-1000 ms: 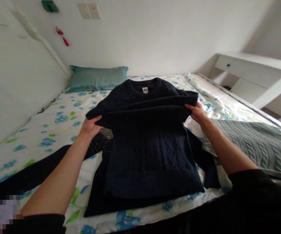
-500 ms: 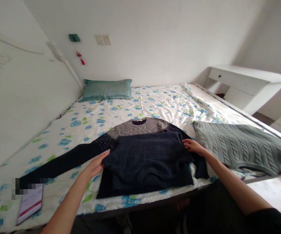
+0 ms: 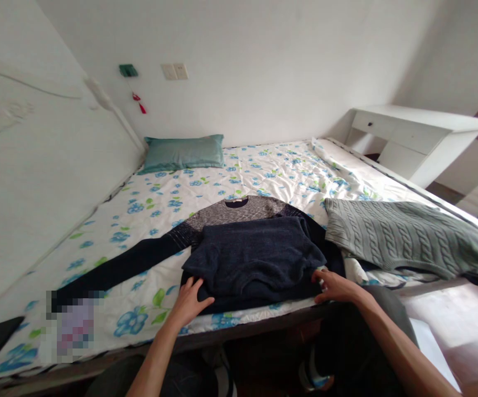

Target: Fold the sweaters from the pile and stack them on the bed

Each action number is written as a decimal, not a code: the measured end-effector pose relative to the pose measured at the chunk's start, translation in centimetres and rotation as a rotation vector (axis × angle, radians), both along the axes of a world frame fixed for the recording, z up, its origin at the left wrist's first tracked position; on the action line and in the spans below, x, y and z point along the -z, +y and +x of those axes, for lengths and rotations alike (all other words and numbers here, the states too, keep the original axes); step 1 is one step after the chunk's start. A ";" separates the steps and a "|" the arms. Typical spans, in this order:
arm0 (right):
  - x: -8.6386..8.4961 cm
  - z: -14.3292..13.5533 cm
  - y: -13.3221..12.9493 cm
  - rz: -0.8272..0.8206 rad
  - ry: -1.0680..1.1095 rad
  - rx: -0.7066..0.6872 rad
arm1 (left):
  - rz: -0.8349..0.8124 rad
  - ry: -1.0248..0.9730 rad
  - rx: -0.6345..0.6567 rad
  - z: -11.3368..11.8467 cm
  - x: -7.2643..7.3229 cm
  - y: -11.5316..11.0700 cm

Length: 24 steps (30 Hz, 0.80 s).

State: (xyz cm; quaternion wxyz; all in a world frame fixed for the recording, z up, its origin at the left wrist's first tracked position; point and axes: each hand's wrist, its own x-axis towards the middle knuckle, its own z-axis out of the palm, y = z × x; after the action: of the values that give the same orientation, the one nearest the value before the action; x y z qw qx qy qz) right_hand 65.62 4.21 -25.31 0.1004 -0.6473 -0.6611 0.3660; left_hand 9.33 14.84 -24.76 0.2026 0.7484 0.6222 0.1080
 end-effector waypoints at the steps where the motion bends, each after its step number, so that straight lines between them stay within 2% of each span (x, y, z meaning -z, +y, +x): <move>1: 0.1 -0.5 -0.5 0.024 -0.025 0.000 | 0.000 0.023 0.014 0.1 0.0 -0.2; 6: -0.6 -2.2 -0.6 0.196 -0.150 -0.022 | 0.040 0.107 0.097 1.0 -1.4 -0.3; 10: -2.3 -1.8 -0.1 0.272 -0.065 0.007 | 0.086 0.115 0.140 2.0 -3.1 -0.1; 13: -3.4 -0.5 -0.2 0.333 0.006 0.062 | 0.098 -0.024 0.135 1.6 -4.8 0.0; 16: -3.6 0.8 -0.7 0.378 0.027 0.080 | 0.106 -0.197 0.108 -0.2 -6.2 -0.5; 18: -3.0 1.3 -1.1 0.338 0.026 0.081 | 0.000 -0.241 0.119 -1.6 -6.5 -1.2; 21: -1.5 1.8 -1.4 0.111 0.039 0.022 | -0.223 -0.209 0.146 -2.8 -5.8 -2.2; 23: -0.6 2.2 -1.2 -0.005 0.038 0.001 | -0.237 -0.182 0.133 -3.1 -5.2 -2.3; 24: -0.3 2.5 -0.9 -0.008 0.025 0.028 | -0.193 -0.180 0.102 -3.1 -4.9 -2.1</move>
State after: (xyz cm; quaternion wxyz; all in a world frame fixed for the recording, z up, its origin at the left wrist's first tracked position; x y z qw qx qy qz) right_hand 68.13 3.28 -25.03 0.1111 -0.6522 -0.6494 0.3751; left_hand 6.18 12.75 -19.83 0.3338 0.7433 0.5703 0.1038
